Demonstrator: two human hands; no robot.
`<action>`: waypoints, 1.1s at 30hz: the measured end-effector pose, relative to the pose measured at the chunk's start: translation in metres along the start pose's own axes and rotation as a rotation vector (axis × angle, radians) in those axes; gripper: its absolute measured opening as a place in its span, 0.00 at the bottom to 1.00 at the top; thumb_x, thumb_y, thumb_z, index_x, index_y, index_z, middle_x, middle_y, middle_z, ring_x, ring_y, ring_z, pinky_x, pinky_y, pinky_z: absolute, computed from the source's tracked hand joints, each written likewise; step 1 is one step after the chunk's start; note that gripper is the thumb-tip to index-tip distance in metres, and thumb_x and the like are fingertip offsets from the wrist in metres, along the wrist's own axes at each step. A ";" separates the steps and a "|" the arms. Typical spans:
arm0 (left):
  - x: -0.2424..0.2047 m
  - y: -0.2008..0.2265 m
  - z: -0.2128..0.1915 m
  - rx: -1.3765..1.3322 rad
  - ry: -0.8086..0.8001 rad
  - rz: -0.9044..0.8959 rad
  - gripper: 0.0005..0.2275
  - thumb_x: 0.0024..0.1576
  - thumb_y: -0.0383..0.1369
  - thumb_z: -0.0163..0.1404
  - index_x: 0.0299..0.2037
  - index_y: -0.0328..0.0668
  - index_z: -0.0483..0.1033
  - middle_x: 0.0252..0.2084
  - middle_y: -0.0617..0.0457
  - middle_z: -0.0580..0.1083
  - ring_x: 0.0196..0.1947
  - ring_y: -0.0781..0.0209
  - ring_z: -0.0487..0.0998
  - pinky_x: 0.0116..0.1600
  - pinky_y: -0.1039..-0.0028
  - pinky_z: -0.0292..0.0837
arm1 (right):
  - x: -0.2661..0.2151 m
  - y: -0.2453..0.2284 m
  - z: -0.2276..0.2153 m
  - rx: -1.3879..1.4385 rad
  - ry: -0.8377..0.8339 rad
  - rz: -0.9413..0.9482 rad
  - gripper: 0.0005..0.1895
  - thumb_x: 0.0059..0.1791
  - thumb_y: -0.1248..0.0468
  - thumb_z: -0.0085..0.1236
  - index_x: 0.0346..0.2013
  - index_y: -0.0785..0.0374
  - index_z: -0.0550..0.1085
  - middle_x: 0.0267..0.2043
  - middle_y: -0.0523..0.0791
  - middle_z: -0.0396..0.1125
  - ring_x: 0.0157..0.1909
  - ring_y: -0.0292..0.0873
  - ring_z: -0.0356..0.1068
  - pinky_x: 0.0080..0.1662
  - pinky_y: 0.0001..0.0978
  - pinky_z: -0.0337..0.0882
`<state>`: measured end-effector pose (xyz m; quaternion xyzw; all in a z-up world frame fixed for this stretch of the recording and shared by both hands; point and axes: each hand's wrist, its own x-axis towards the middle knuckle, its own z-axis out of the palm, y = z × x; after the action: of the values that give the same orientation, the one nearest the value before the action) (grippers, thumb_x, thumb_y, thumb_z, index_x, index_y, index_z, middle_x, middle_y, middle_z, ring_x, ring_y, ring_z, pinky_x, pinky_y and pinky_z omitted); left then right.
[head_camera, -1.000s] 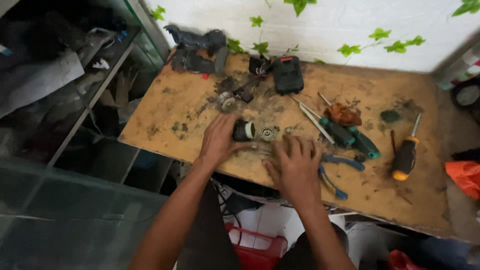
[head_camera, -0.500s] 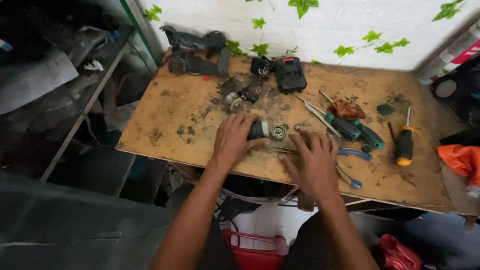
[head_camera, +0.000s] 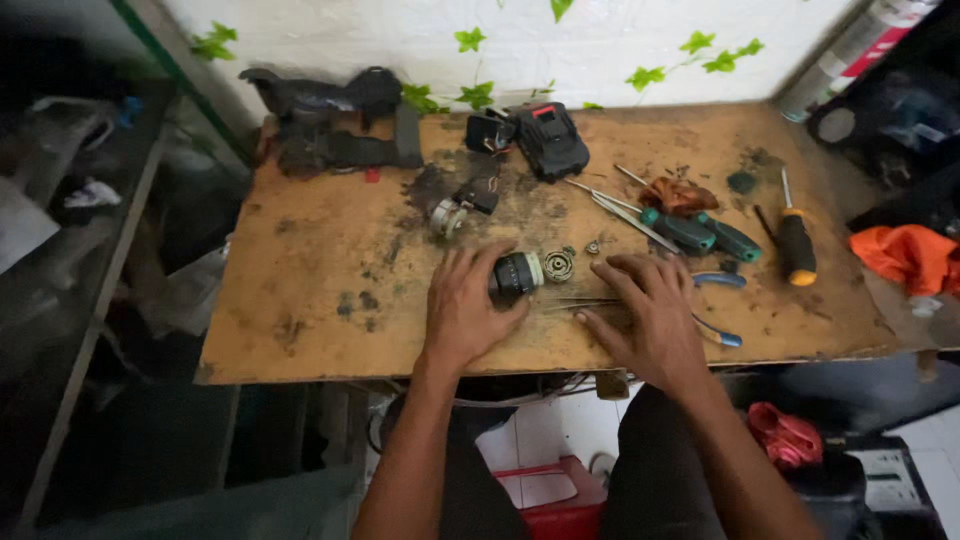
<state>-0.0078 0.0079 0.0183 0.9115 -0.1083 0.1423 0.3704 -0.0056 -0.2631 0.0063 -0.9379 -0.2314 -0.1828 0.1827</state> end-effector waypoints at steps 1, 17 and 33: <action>0.001 -0.001 0.000 -0.007 -0.010 0.007 0.31 0.48 0.45 0.66 0.64 0.53 0.73 0.46 0.47 0.73 0.50 0.39 0.75 0.56 0.50 0.70 | 0.000 0.001 0.001 -0.006 0.000 0.012 0.30 0.49 0.44 0.68 0.64 0.46 0.76 0.62 0.44 0.69 0.66 0.53 0.66 0.70 0.59 0.54; -0.009 0.013 -0.002 0.140 0.076 0.028 0.33 0.43 0.39 0.62 0.65 0.54 0.74 0.47 0.47 0.73 0.53 0.41 0.73 0.58 0.44 0.66 | -0.004 0.008 0.003 0.072 0.280 -0.023 0.16 0.52 0.60 0.68 0.55 0.54 0.82 0.55 0.47 0.73 0.60 0.57 0.72 0.65 0.54 0.65; -0.009 0.019 0.004 0.216 0.106 0.153 0.35 0.44 0.36 0.63 0.68 0.50 0.72 0.57 0.39 0.72 0.58 0.34 0.72 0.64 0.37 0.62 | -0.009 0.013 -0.003 0.160 0.509 0.020 0.11 0.61 0.58 0.54 0.38 0.56 0.77 0.46 0.41 0.73 0.53 0.50 0.72 0.72 0.56 0.52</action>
<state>-0.0215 -0.0074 0.0244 0.9264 -0.1419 0.2289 0.2632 -0.0076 -0.2783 0.0022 -0.8465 -0.1822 -0.3921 0.3107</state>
